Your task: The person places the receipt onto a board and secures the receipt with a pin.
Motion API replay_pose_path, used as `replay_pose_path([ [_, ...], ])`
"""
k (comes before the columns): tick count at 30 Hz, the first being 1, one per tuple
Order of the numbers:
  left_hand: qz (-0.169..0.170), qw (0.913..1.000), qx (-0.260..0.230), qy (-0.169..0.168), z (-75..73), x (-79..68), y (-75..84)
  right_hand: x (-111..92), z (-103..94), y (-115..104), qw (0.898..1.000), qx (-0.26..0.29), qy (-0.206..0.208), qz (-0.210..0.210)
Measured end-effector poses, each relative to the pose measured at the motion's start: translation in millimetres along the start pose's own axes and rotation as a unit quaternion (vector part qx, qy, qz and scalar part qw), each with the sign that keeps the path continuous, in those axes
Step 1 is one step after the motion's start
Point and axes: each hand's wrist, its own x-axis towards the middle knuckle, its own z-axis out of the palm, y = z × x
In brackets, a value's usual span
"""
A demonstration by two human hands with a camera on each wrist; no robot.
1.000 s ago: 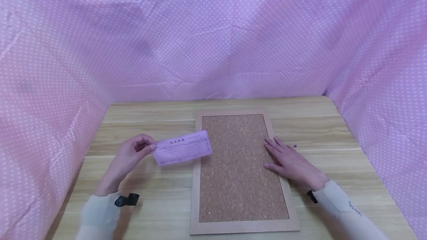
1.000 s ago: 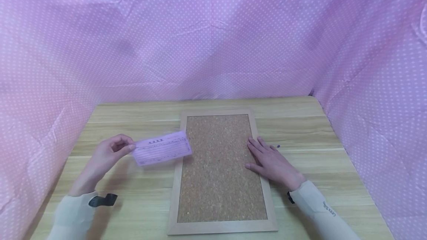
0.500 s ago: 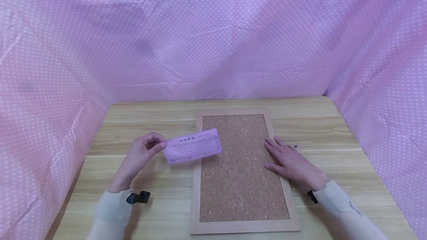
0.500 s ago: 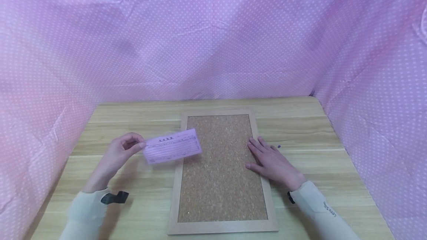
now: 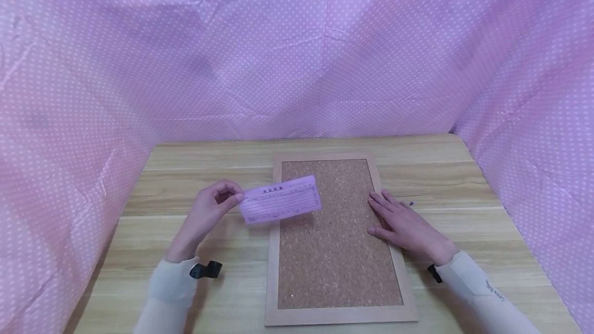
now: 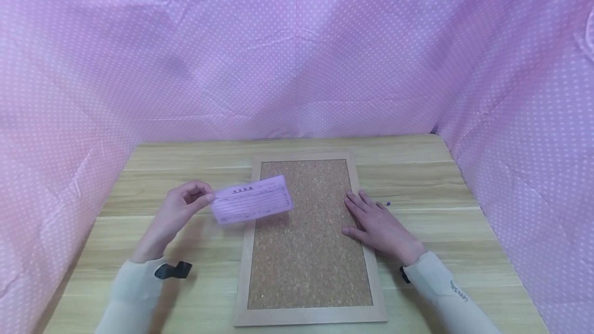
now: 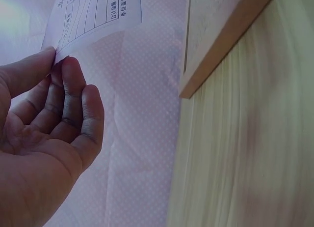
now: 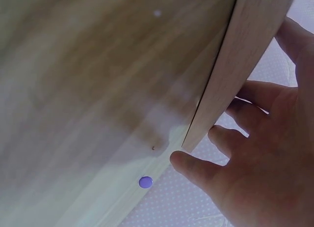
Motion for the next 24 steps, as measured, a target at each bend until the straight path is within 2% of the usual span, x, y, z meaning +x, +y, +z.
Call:
replay_pose_path([
  [6,0.006,0.9999,-0.012,-0.01,9.5,5.2,6.7,0,-1.4,-1,1.0,-0.001,0.014,-0.009],
  [19,0.03,0.9981,-0.027,-0.047,34.1,13.8,13.0,0,-2.9,-2,1.0,0.007,0.005,0.0],
  [24,0.035,0.9979,-0.026,-0.048,42.4,17.0,14.2,2,-4.3,-5,1.0,0.016,0.016,0.002],
])
